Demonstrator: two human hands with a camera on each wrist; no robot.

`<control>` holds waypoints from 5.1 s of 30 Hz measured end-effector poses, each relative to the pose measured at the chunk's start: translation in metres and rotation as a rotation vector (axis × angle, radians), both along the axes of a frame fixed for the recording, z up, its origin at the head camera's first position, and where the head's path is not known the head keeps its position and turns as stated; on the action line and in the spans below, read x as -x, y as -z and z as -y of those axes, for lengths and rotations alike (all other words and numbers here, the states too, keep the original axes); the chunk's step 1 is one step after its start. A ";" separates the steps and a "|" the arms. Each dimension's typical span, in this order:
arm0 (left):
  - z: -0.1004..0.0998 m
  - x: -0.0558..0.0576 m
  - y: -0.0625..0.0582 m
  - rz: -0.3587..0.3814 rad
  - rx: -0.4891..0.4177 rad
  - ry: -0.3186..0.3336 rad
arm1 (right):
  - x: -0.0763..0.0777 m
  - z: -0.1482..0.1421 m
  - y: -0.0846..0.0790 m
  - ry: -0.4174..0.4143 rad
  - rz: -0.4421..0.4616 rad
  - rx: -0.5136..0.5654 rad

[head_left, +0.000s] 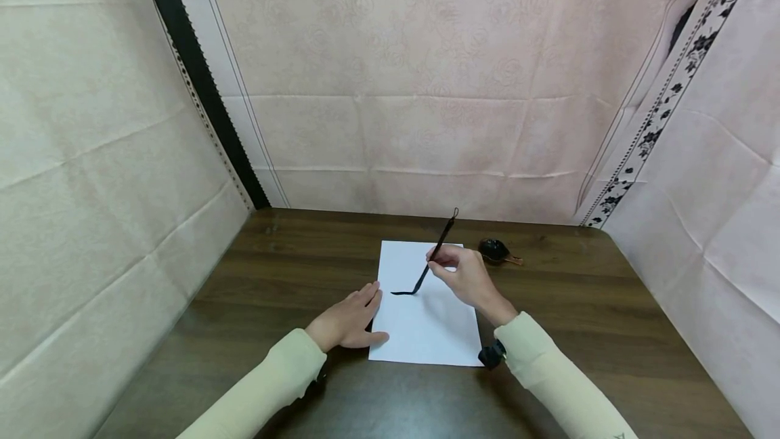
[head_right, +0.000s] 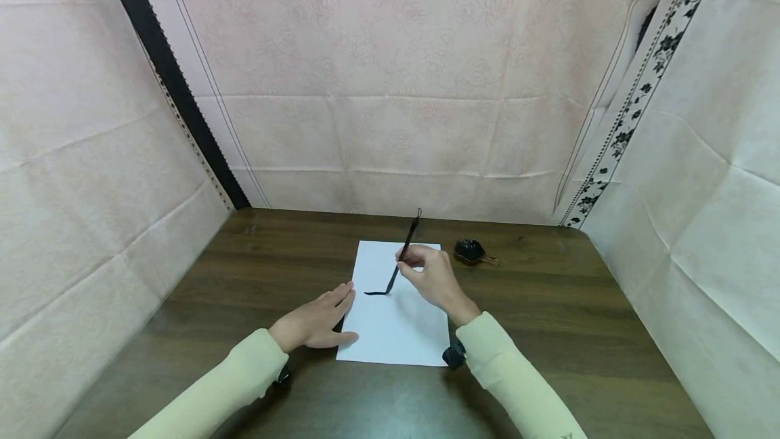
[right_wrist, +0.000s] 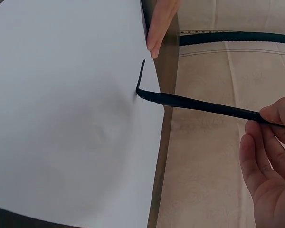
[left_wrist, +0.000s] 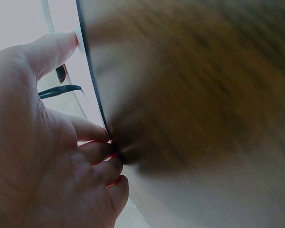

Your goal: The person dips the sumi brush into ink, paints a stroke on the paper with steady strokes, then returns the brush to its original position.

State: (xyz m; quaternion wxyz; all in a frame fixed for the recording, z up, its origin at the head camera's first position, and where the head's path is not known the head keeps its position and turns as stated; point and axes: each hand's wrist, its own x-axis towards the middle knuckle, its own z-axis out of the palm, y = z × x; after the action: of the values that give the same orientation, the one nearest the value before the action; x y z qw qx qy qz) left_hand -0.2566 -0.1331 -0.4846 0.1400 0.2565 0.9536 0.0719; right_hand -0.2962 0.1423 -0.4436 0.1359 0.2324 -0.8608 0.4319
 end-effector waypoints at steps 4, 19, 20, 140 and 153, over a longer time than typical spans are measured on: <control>0.001 -0.001 -0.001 -0.005 -0.010 0.007 | 0.000 -0.005 -0.001 0.009 -0.003 -0.019; 0.002 -0.001 0.000 -0.006 -0.019 0.019 | -0.002 -0.028 -0.008 0.014 -0.005 -0.050; 0.002 -0.002 -0.001 -0.005 -0.019 0.019 | -0.003 -0.029 -0.009 0.017 -0.002 -0.053; 0.004 -0.003 0.000 0.000 -0.039 0.015 | 0.032 -0.186 0.037 -0.222 -1.019 -0.948; 0.004 -0.002 0.001 -0.007 -0.048 0.018 | 0.035 -0.185 0.051 -0.265 -0.998 -0.965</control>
State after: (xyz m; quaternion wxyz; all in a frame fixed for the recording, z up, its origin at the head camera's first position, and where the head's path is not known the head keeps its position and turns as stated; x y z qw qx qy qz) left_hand -0.2543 -0.1367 -0.4857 0.1311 0.2686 0.9498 0.0929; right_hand -0.3308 0.3275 -0.4950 0.3426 0.5397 -0.7556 -0.1430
